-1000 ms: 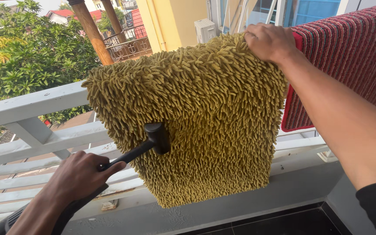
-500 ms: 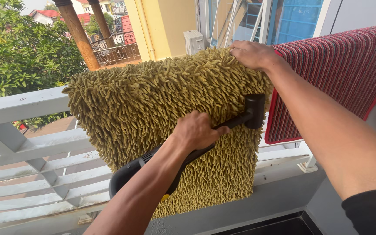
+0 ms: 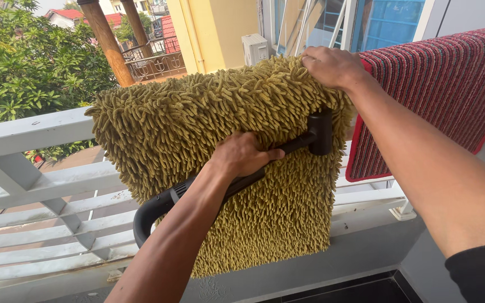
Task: The person cleans a green shag rug hanging on a balcony railing using a handheld vacuum cleaner, moving the nozzle across different sections of the rug while holding it in place with the other hand.
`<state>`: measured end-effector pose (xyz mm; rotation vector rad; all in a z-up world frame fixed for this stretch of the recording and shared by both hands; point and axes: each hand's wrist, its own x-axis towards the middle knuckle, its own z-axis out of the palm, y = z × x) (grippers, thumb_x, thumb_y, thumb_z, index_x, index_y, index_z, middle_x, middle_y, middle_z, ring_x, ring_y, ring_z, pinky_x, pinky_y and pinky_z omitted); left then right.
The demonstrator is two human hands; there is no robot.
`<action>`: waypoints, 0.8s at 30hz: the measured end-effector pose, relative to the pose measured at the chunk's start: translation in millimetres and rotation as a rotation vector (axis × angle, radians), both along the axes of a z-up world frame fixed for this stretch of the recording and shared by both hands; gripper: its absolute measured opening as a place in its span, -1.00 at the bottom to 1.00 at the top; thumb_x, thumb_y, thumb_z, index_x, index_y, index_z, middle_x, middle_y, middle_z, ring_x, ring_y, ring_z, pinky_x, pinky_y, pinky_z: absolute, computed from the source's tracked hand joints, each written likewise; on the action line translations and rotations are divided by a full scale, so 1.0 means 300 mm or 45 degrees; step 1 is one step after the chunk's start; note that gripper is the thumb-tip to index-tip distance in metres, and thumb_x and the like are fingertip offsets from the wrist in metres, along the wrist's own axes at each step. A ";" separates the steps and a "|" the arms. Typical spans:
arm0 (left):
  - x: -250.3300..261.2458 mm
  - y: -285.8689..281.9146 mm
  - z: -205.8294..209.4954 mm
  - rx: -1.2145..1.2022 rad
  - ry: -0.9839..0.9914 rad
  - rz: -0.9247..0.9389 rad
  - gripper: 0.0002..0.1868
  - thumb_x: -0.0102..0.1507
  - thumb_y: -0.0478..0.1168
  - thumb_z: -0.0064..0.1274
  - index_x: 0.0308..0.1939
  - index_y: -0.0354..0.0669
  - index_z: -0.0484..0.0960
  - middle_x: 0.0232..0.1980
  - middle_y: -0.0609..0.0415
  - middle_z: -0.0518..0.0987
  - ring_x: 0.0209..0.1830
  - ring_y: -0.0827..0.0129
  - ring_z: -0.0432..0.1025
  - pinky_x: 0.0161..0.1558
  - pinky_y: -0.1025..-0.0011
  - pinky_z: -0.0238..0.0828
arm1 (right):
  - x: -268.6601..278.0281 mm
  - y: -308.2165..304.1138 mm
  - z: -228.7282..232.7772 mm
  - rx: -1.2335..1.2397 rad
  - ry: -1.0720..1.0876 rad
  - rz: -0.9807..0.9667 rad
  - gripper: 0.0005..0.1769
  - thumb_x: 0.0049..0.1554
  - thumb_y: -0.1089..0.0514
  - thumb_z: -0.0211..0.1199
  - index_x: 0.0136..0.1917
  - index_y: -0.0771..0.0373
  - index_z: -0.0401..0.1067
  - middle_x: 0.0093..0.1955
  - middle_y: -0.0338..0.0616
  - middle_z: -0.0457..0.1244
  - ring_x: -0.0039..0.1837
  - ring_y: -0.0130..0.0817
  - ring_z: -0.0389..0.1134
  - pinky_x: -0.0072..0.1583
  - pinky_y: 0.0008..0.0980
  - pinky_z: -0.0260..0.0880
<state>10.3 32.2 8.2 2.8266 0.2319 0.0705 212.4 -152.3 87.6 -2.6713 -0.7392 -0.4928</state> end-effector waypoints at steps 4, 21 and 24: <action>-0.058 0.068 0.004 -0.023 0.034 0.037 -0.31 0.17 0.50 -0.02 -0.53 -0.03 0.64 -0.63 0.24 0.42 -0.57 0.44 0.35 -0.38 0.28 0.41 | 0.003 0.003 -0.003 0.029 -0.006 -0.012 -0.42 0.26 -0.23 -0.23 0.46 -0.17 0.29 0.48 -0.21 0.19 0.48 -0.05 0.18 0.43 0.14 0.09; -0.363 0.412 -0.015 0.108 0.050 0.274 -0.37 0.12 0.52 -0.05 -0.18 0.20 0.81 -0.65 0.18 0.58 -0.61 0.44 0.50 -0.34 0.28 0.56 | 0.008 0.003 -0.022 0.033 -0.069 -0.059 -0.43 0.28 -0.28 -0.24 0.42 -0.21 0.36 0.47 -0.23 0.21 0.48 -0.05 0.20 0.44 0.24 0.04; -0.400 0.466 -0.014 0.162 0.017 0.272 -0.36 0.10 0.53 -0.04 -0.13 0.25 0.82 -0.65 0.13 0.59 -0.60 0.40 0.50 -0.33 0.28 0.55 | 0.004 0.004 -0.022 0.031 -0.101 -0.051 -0.43 0.27 -0.27 -0.22 0.42 -0.22 0.36 0.48 -0.22 0.21 0.48 -0.02 0.19 0.44 0.23 0.04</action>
